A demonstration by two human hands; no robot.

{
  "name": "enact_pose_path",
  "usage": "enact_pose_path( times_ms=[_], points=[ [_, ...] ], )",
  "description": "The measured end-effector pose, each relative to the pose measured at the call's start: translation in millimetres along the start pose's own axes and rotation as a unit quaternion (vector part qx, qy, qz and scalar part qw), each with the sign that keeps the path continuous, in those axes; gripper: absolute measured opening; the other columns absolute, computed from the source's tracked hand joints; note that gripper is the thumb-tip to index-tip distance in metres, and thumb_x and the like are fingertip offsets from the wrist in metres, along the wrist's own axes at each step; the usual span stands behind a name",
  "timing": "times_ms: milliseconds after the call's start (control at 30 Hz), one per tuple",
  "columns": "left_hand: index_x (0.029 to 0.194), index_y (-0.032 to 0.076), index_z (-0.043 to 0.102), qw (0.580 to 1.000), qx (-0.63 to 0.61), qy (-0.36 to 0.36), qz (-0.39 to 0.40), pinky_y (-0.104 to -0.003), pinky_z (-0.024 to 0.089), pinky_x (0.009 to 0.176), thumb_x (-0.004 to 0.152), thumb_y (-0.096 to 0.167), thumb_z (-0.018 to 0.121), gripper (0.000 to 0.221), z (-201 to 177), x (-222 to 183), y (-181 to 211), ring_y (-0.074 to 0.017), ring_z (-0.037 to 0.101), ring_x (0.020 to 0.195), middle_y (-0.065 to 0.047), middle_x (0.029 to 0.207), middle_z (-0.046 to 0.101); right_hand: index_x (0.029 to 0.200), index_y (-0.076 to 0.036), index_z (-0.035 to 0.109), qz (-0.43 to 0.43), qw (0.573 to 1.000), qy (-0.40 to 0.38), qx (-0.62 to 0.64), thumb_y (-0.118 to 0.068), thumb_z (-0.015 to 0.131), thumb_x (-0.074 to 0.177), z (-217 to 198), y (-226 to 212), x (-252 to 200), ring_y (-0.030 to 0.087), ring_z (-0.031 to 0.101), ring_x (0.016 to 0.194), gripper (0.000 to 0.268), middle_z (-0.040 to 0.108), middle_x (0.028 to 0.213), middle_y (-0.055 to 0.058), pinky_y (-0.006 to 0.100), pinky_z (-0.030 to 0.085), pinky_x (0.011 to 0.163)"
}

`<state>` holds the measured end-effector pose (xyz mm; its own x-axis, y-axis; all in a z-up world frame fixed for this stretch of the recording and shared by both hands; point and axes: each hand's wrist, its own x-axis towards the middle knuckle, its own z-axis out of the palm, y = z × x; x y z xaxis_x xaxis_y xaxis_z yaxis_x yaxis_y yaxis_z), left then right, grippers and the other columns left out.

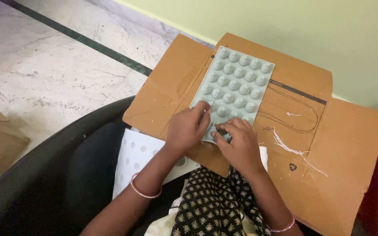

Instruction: The recorder is inserting wicks into individual cavities of a silicone candle mold using a long needle and thread.

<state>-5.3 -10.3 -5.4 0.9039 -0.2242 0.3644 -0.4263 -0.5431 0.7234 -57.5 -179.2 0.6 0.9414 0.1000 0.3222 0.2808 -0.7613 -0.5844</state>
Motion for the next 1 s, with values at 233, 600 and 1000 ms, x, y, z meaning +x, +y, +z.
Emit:
enact_pose_path(
  times_ms=[233,600,1000],
  points=[
    [0.107,0.010,0.057,0.984,0.129,0.060,0.106,-0.051,0.050,0.055,0.100,0.020,0.059,0.012,43,-8,-26,-0.0375,0.066,0.066,-0.014,0.070,0.065,0.094,-0.006,0.076,-0.019,1.000,0.001,-0.017,-0.017,0.073,0.082,-1,3,0,0.029,0.062,0.093,0.017,0.069,0.092,0.008,0.042,0.046,0.087],
    [0.102,-0.002,0.054,0.992,0.079,-0.016,-0.095,-0.059,0.051,0.077,0.098,0.015,0.050,0.018,40,81,-29,-0.0499,0.067,0.084,-0.031,0.087,0.069,0.097,-0.007,0.074,-0.065,0.977,0.198,0.046,-0.008,0.074,0.093,-18,-10,-14,0.017,0.057,0.058,0.004,0.066,0.075,0.006,0.030,0.044,0.058],
    [0.089,-0.002,0.074,0.974,-0.003,-0.213,-0.071,-0.047,0.055,0.078,0.078,0.017,0.063,0.024,110,99,-106,-0.0423,0.071,0.085,-0.028,0.090,0.071,0.100,-0.013,0.074,-0.062,0.933,0.291,-0.201,-0.024,0.077,0.090,-14,-13,-6,0.039,0.042,0.139,0.015,0.059,0.131,0.013,0.058,0.027,0.117]
  ],
)
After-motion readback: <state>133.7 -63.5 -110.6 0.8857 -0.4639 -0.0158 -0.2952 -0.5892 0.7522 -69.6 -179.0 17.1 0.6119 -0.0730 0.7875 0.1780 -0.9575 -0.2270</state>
